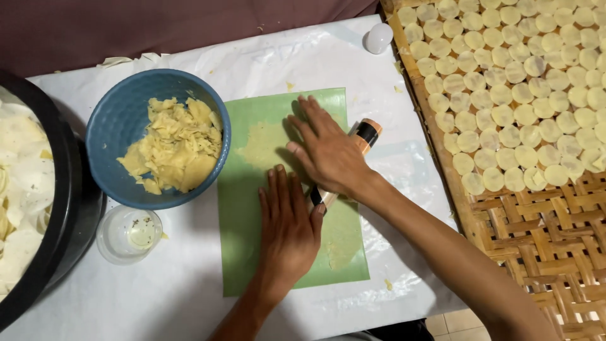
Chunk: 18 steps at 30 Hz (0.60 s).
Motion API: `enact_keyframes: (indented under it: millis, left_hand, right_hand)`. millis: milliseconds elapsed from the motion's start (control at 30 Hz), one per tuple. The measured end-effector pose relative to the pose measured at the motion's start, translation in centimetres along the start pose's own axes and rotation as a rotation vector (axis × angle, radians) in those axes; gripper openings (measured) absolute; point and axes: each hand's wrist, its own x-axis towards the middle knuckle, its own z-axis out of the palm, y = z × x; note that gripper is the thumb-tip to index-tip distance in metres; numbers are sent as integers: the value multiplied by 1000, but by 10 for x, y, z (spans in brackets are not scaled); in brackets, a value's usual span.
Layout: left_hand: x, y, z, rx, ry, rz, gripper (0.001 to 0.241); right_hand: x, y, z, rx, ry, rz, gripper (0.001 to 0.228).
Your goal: Rolling out dough onto a mat and preparing small circular discs on a drying tray.
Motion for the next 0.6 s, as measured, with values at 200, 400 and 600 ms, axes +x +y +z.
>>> enact_keyframes:
  millis: [200, 400, 600]
  left_hand:
    - [0, 30, 1, -36, -122, -111, 73]
    - [-17, 81, 7, -61, -265, -91, 82]
    - [-23, 112, -4, -451, -406, 20, 82]
  right_hand:
    - [-16, -1, -14, -61, -12, -117, 66]
    - [-56, 16, -31, -54, -87, -114, 56]
    - [-93, 33, -52, -73, -140, -125, 59]
